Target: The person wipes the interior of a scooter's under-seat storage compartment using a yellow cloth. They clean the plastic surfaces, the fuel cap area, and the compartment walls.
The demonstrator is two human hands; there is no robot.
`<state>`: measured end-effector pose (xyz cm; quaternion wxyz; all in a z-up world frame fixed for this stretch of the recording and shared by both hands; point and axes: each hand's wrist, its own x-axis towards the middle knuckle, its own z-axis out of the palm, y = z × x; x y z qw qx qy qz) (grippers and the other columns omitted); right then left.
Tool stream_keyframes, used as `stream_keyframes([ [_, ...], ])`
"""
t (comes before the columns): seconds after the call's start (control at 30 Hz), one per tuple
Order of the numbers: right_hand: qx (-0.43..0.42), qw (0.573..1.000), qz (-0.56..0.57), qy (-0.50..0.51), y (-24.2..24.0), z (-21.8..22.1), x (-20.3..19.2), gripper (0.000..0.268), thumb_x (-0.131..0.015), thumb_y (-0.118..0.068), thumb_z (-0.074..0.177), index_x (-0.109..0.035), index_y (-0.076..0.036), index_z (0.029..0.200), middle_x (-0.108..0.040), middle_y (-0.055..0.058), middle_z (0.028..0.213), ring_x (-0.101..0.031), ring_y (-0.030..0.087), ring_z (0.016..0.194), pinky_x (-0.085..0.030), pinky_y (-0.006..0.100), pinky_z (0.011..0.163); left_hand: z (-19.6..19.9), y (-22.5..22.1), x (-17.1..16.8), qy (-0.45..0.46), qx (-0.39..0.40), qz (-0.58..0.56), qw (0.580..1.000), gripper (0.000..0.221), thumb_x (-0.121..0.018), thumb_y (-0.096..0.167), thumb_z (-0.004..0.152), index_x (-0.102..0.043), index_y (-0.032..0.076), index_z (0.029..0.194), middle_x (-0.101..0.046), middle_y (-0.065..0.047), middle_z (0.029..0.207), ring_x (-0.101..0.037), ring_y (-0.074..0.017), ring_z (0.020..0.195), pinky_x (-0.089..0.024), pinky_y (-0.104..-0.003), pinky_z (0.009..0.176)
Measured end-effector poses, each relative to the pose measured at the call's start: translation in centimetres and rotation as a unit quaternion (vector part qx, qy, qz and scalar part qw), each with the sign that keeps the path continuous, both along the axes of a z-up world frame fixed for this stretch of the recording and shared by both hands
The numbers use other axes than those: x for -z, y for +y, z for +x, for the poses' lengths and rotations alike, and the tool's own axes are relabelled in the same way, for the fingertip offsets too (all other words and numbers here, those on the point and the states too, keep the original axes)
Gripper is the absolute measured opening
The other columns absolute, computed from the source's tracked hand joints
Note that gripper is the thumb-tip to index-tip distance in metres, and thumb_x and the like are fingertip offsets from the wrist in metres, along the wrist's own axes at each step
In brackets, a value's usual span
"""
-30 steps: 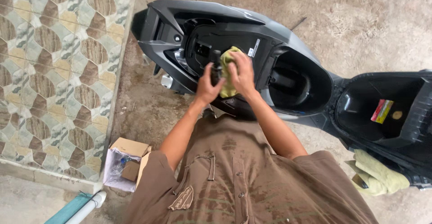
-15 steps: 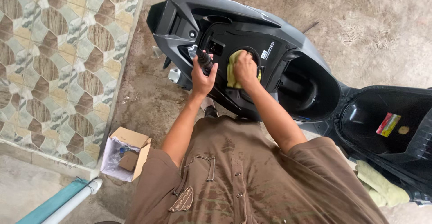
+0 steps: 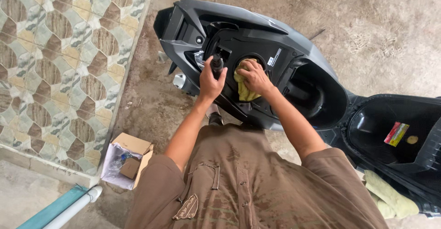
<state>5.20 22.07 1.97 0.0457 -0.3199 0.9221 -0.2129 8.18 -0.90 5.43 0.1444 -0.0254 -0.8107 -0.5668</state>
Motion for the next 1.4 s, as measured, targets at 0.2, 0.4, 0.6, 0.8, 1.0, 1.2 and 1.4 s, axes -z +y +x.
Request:
stream_keyframes([
  [0.2,0.157,0.986,-0.048,0.029,-1.7,1.3,1.6,0.045,-0.074,-0.011,0.084,-0.059,-0.005,0.126,-0.056,0.019,0.132,-0.051,0.039,0.129,-0.046,0.049,0.110,-0.2,0.0,0.2,0.007,-0.004,-0.001,1.000,0.050,-0.075,0.017,0.097,-0.049,0.003,0.136,-0.067,-0.014,0.099,-0.070,-0.0313,0.087,-0.057,-0.041,0.079],
  [0.4,0.419,0.901,-0.097,0.061,-7.4,1.0,3.3,0.039,-0.072,-0.014,0.090,-0.056,0.001,0.122,-0.056,0.023,0.121,-0.051,0.046,0.117,-0.043,0.052,0.102,0.5,-0.1,0.4,-0.004,0.005,-0.014,1.000,0.051,-0.075,0.018,0.097,-0.049,0.001,0.137,-0.068,-0.016,0.103,-0.071,-0.0336,0.092,-0.057,-0.042,0.082],
  [0.6,0.047,0.993,-0.108,0.002,-0.7,1.8,0.1,0.044,-0.071,-0.003,0.067,-0.064,-0.001,0.110,-0.062,0.017,0.123,-0.052,0.040,0.129,-0.038,0.048,0.111,0.2,0.1,0.0,0.043,0.009,-0.022,0.999,0.048,-0.075,0.016,0.098,-0.050,0.001,0.136,-0.067,-0.019,0.116,-0.070,-0.0369,0.104,-0.057,-0.041,0.090],
  [0.8,-0.021,0.995,-0.007,-0.100,2.1,2.4,-2.1,0.045,-0.069,0.004,0.062,-0.070,-0.004,0.107,-0.066,0.014,0.112,-0.056,0.035,0.124,-0.044,0.046,0.107,-0.3,0.0,-0.7,0.033,0.015,-0.015,0.999,0.047,-0.075,0.015,0.097,-0.052,0.002,0.136,-0.067,-0.020,0.118,-0.070,-0.0378,0.106,-0.057,-0.041,0.091],
  [1.0,0.179,0.984,-0.018,0.015,3.3,5.4,-1.1,0.046,-0.067,0.005,0.077,-0.067,-0.004,0.122,-0.069,0.015,0.121,-0.061,0.034,0.122,-0.051,0.043,0.103,0.0,0.0,-0.7,0.032,0.014,-0.033,0.999,0.046,-0.076,0.015,0.096,-0.053,0.002,0.134,-0.067,-0.019,0.119,-0.070,-0.0382,0.107,-0.058,-0.043,0.092],
  [1.2,0.371,0.919,-0.131,-0.013,-1.7,2.9,2.8,0.045,-0.073,-0.010,0.081,-0.065,0.000,0.124,-0.068,0.020,0.120,-0.062,0.038,0.117,-0.049,0.045,0.101,0.2,0.2,-0.5,0.044,0.008,-0.044,0.998,0.046,-0.076,0.015,0.096,-0.053,0.003,0.133,-0.067,-0.020,0.120,-0.069,-0.0403,0.108,-0.057,-0.043,0.093],
  [1.4,0.215,0.974,-0.068,-0.003,-1.7,0.7,-0.6,0.047,-0.080,-0.021,0.075,-0.065,0.001,0.113,-0.069,0.020,0.112,-0.061,0.038,0.117,-0.046,0.047,0.106,0.3,0.1,-0.7,0.025,0.014,-0.037,0.999,0.046,-0.076,0.015,0.096,-0.053,0.003,0.134,-0.067,-0.020,0.118,-0.070,-0.0397,0.108,-0.058,-0.043,0.092],
])
